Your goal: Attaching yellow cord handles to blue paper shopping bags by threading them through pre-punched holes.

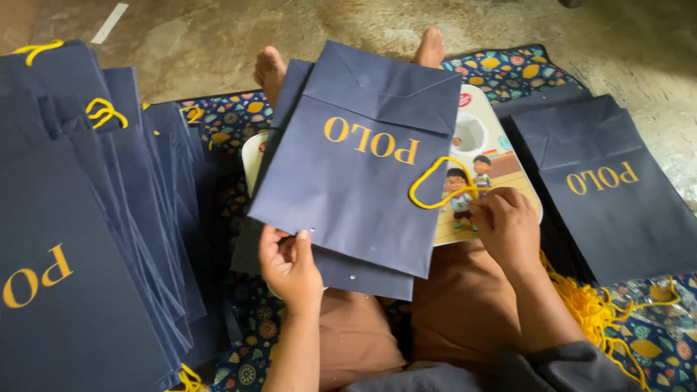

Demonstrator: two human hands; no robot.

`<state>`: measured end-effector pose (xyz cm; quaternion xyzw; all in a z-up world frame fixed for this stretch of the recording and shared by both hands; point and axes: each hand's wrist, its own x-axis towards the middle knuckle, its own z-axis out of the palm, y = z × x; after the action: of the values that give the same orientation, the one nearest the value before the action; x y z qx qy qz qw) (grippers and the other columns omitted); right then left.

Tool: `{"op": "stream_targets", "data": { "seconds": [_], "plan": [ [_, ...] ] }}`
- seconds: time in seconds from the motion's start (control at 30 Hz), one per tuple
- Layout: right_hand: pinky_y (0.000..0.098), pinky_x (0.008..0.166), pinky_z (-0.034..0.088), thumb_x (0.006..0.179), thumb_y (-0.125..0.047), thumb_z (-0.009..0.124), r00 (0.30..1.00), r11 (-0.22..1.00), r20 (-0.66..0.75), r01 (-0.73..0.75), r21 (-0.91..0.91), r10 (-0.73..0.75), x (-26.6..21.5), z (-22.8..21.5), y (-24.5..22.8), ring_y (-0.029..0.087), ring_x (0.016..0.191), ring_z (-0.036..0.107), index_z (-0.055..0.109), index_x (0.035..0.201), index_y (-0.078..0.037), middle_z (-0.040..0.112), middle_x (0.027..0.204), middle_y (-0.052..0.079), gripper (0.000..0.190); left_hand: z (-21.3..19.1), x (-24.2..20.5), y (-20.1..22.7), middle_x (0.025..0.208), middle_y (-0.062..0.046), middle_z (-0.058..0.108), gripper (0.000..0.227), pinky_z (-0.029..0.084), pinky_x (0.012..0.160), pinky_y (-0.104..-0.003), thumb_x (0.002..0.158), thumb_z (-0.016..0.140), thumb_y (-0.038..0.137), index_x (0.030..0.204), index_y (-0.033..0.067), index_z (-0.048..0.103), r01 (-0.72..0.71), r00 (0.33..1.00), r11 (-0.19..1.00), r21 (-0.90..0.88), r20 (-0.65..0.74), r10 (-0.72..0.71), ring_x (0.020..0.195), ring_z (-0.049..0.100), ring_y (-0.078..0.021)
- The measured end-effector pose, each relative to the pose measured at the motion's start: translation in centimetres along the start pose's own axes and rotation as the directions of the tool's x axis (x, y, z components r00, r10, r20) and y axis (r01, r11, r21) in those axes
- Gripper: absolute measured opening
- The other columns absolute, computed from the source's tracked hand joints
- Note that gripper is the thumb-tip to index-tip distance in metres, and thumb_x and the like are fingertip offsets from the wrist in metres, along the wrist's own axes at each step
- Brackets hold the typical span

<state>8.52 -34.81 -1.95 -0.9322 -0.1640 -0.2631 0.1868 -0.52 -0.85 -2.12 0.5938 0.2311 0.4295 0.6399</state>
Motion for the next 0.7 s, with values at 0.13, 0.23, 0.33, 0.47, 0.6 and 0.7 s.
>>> {"op": "stream_targets", "data": {
  "seconds": [0.13, 0.23, 0.33, 0.47, 0.6, 0.7],
  "plan": [
    [0.0377, 0.078, 0.057, 0.094, -0.01, 0.076, 0.99, 0.995, -0.122, -0.055, 0.078, 0.064, 0.2, -1.4, -4.3, 0.027, 0.091, 0.071, 0.07, 0.103, -0.015, 0.066, 0.117, 0.005, 0.011, -0.1, -0.3, 0.3, 0.103, -0.014, 0.06, 0.048, 0.062, 0.079, -0.034, 0.088, 0.074, -0.008, 0.134, -0.0038, 0.061, -0.068, 0.998, 0.997, 0.037, -0.01, 0.069, 0.088, 0.066, -0.0207],
    [0.0407, 0.074, 0.055, 0.096, 0.0, 0.065, 0.971, 0.933, -0.018, -0.223, 0.283, 0.237, 0.2, -0.8, -7.9, 0.032, 0.083, 0.071, 0.067, 0.105, -0.02, 0.069, 0.094, 0.006, 0.022, -0.1, -0.3, 0.8, 0.104, -0.015, 0.06, 0.046, 0.062, 0.082, -0.036, 0.089, 0.073, -0.009, 0.134, -0.0056, 0.062, -0.132, 0.991, 0.988, 0.077, 0.014, 0.131, 0.093, 0.066, -0.022],
    [0.0466, 0.116, 0.042, 0.096, -0.064, 0.052, 0.673, 0.837, 0.52, -0.519, -0.174, 0.525, 1.4, -0.1, -13.3, 0.014, 0.125, 0.063, 0.061, 0.117, -0.052, 0.07, 0.121, -0.015, 0.026, 0.1, -0.1, 1.3, 0.1, -0.014, 0.06, 0.042, 0.061, 0.075, -0.034, 0.091, 0.071, -0.007, 0.133, -0.0061, 0.062, -0.197, 0.978, 0.978, 0.066, 0.083, 0.191, 0.084, 0.064, -0.0202],
    [0.0359, 0.079, 0.058, 0.087, -0.014, 0.075, 0.973, 0.879, 0.057, 0.177, 0.443, -0.224, 4.5, 0.2, -20.2, 0.024, 0.084, 0.073, 0.072, 0.093, -0.017, 0.069, 0.083, 0.0, 0.007, -0.3, -0.3, 1.4, 0.099, -0.016, 0.059, 0.044, 0.06, 0.073, -0.033, 0.091, 0.071, -0.008, 0.133, -0.0088, 0.06, -0.247, 0.965, 0.968, 0.048, 0.102, 0.241, 0.08, 0.063, -0.0199],
    [0.0316, 0.077, 0.059, 0.088, -0.013, 0.073, 0.942, 0.868, 0.044, 0.288, 0.404, -0.333, 6.1, 0.8, -22.6, 0.02, 0.077, 0.072, 0.07, 0.09, -0.014, 0.065, 0.078, 0.0, 0.003, -0.3, -0.2, 1.5, 0.098, -0.017, 0.058, 0.044, 0.061, 0.071, -0.035, 0.09, 0.071, -0.007, 0.133, -0.0107, 0.059, -0.296, 0.95, 0.954, 0.054, 0.118, 0.289, 0.08, 0.064, -0.0227],
    [0.0304, 0.077, 0.057, 0.09, -0.012, 0.072, 0.909, 0.838, -0.009, 0.387, 0.385, -0.416, 6.4, 1.2, -22.9, 0.02, 0.074, 0.07, 0.069, 0.087, -0.008, 0.062, 0.074, 0.004, 0.006, -0.4, -0.1, 1.8, 0.097, -0.017, 0.059, 0.044, 0.06, 0.067, -0.034, 0.09, 0.071, -0.008, 0.132, -0.0114, 0.058, -0.29, 0.951, 0.956, 0.053, 0.13, 0.281, 0.076, 0.064, -0.0214]
  ]
}}
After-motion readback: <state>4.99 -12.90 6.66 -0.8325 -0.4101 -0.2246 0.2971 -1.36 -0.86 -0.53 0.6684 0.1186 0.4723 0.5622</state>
